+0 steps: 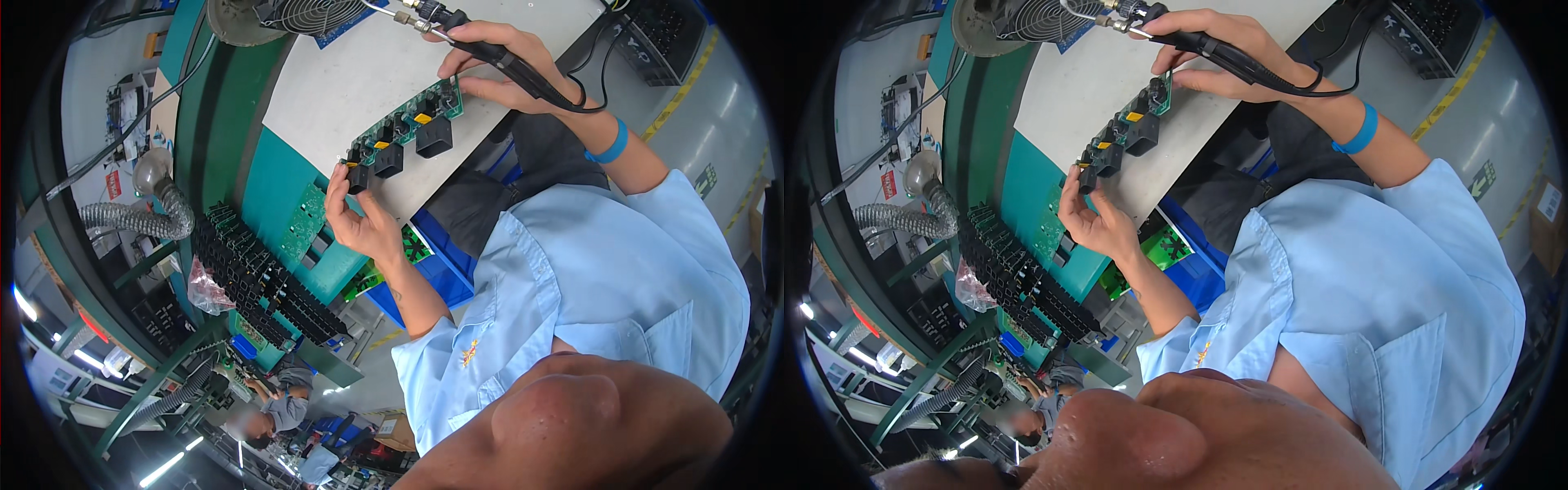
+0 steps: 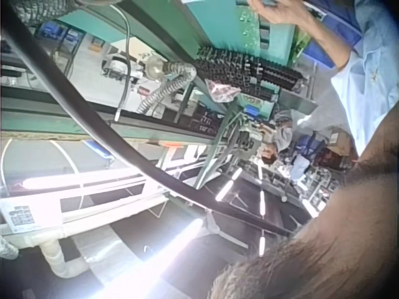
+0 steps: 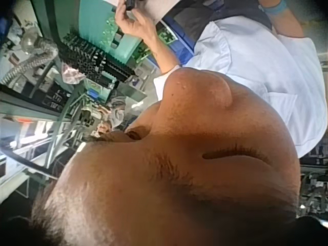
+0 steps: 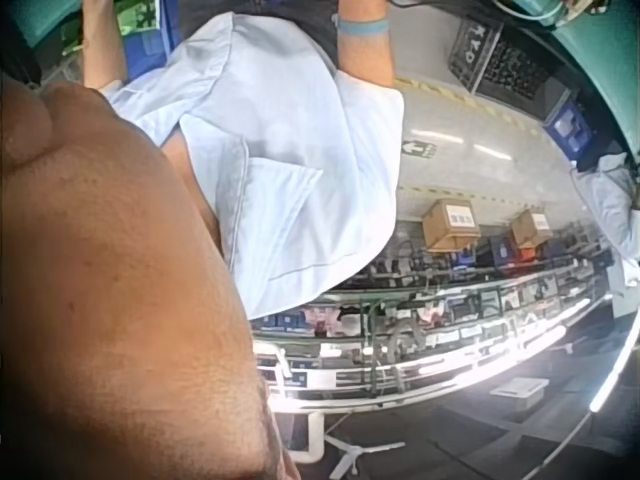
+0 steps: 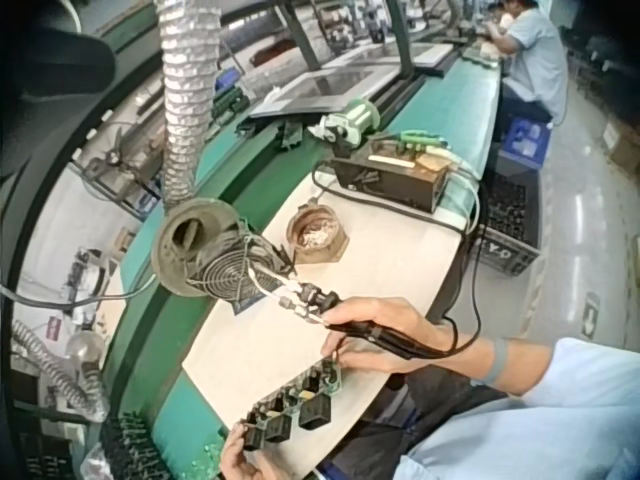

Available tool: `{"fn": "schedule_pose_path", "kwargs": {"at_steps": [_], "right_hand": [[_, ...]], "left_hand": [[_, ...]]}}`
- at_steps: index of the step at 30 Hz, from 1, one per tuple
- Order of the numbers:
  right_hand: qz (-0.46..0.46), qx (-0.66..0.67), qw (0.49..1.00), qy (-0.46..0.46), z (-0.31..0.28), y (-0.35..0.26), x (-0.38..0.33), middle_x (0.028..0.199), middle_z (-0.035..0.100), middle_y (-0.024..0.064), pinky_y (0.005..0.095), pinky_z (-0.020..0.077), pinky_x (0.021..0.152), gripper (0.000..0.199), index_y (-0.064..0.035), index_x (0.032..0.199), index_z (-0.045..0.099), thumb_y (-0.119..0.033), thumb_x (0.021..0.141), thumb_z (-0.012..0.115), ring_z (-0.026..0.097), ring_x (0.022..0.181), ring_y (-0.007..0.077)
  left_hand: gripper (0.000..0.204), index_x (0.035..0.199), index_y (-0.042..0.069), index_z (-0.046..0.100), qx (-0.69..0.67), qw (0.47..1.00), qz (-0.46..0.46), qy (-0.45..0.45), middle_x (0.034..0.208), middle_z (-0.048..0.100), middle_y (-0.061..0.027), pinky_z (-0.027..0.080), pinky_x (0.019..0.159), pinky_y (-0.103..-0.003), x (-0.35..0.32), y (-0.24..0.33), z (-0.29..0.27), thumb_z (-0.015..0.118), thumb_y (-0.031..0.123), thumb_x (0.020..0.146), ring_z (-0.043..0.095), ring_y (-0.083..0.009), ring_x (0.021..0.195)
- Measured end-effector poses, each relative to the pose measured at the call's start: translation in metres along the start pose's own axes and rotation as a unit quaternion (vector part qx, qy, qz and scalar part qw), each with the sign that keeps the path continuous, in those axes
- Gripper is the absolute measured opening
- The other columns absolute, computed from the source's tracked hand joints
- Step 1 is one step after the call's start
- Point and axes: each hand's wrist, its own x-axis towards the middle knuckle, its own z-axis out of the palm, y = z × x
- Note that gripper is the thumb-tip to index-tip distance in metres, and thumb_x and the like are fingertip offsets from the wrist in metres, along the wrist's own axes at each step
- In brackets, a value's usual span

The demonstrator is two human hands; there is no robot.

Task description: Soldering electronic components onto printed circuit boards at an assembly station.

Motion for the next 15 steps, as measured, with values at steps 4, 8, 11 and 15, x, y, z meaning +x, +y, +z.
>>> {"fn": "schedule_pose_path", "kwargs": {"at_steps": [4, 8, 11, 15], "right_hand": [[-0.004, -0.013, 1.0, -0.006, 0.0, 0.0, 0.0, 0.106, 0.071, 0.0198, 0.0366, 0.0646, 0.081, 0.075, -0.0045, 0.145, 0.043, 0.017, 0.079, 0.072, 0.074, 0.097, 0.0303], [-0.001, -0.004, 1.0, -0.005, 0.0, 0.0, 0.0, 0.107, 0.071, 0.0198, 0.0368, 0.0643, 0.082, 0.073, -0.0043, 0.144, 0.045, 0.017, 0.08, 0.072, 0.074, 0.097, 0.0302], [0.01, 0.009, 1.0, -0.011, -0.002, 0.0, -0.001, 0.109, 0.07, 0.0203, 0.0375, 0.0638, 0.085, 0.072, -0.0044, 0.144, 0.046, 0.017, 0.08, 0.071, 0.074, 0.098, 0.0305], [0.006, 0.003, 1.0, -0.005, 0.0, -0.001, -0.001, 0.112, 0.07, 0.0207, 0.0378, 0.063, 0.087, 0.071, -0.0039, 0.143, 0.047, 0.016, 0.08, 0.071, 0.074, 0.099, 0.0308]], "left_hand": [[0.043, 0.116, 0.004, 0.057, -0.003, 1.0, -0.007, 0.013, 0.127, 0.067, -0.0167, 0.049, 0.108, -0.044, -0.002, 0.001, 0.002, 0.054, -0.018, 0.08, 0.064, -0.0323, 0.122], [0.042, 0.117, 0.004, 0.057, -0.001, 1.0, -0.007, 0.018, 0.127, 0.067, -0.0166, 0.05, 0.106, -0.043, -0.003, 0.003, 0.001, 0.054, -0.018, 0.082, 0.064, -0.0321, 0.121], [0.037, 0.119, 0.004, 0.055, 0.011, 1.0, -0.004, 0.005, 0.129, 0.064, -0.0173, 0.054, 0.101, -0.041, -0.001, 0.006, -0.001, 0.054, -0.017, 0.088, 0.063, -0.0316, 0.121], [0.043, 0.117, 0.004, 0.057, 0.042, 0.998, 0.054, 0.018, 0.124, 0.068, -0.0155, 0.052, 0.105, -0.043, 0.003, 0.011, -0.003, 0.055, -0.019, 0.081, 0.065, -0.0329, 0.12]]}}
